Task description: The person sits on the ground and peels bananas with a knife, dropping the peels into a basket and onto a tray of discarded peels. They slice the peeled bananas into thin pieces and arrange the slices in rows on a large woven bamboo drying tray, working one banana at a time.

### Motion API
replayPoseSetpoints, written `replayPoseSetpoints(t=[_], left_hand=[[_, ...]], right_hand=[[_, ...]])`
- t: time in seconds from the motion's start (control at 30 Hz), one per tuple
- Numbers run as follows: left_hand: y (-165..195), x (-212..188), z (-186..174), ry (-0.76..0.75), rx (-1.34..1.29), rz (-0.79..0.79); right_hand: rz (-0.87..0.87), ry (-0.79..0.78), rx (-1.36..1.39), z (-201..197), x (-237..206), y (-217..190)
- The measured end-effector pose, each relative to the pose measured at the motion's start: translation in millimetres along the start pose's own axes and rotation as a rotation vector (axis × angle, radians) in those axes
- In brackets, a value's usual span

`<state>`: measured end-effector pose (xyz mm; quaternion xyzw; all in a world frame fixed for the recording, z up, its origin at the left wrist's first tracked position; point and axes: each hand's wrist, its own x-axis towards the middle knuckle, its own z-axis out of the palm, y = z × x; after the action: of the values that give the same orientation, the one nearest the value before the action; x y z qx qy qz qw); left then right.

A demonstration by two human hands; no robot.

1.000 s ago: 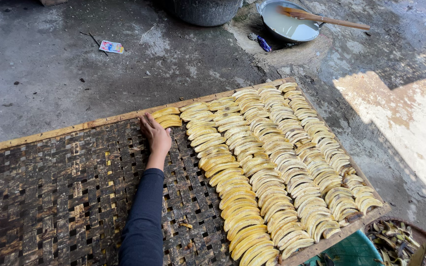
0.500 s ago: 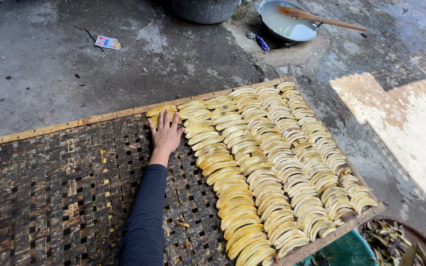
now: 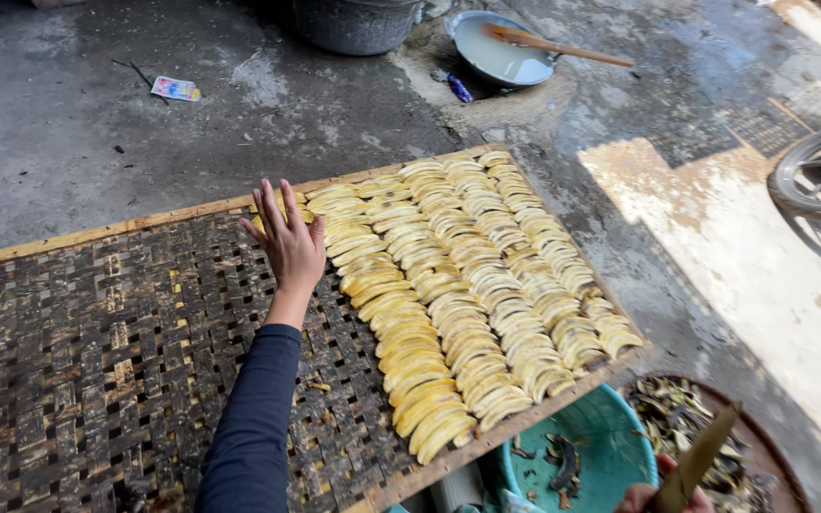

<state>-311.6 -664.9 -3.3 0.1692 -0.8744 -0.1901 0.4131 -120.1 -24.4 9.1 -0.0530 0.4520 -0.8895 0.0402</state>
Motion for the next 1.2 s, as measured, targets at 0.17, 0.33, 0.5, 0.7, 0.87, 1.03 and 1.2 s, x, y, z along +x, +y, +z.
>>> replayPoseSetpoints(t=[0.17, 0.33, 0.5, 0.7, 0.87, 1.03, 1.2], left_hand=[[177.4, -44.2, -71.1, -0.009, -0.291, 0.154], [398.7, -112.9, -130.9, -0.088, -0.691, 0.399], [573.6, -221.7, -183.1, -0.339, -0.421, 0.746], [644.0, -366.6, -187.3, -0.605, -0.343, 0.818], [615.3, -493.6, -162.0, -1.206, -0.208, 0.835], [548.0, -572.3, -147.8, -1.042, -0.196, 0.908], [534.3, -568.9, -142.0, -1.317, -0.117, 0.891]], right_hand=[[-0.171, 0.244, -0.060, 106.4, -42.3, -20.3], [-0.310, 0.424, -0.056, 147.8, -111.8, -75.5], [-0.418, 0.614, -0.230, 83.5, -214.2, -148.9], [-0.452, 0.867, -0.442, -13.1, -338.3, -191.0], [-0.111, 0.843, -0.523, -65.6, -388.8, -168.0], [0.279, 0.681, -0.644, -83.2, -390.9, -117.2], [0.590, 0.594, -1.255, -79.3, -367.5, -80.3]])
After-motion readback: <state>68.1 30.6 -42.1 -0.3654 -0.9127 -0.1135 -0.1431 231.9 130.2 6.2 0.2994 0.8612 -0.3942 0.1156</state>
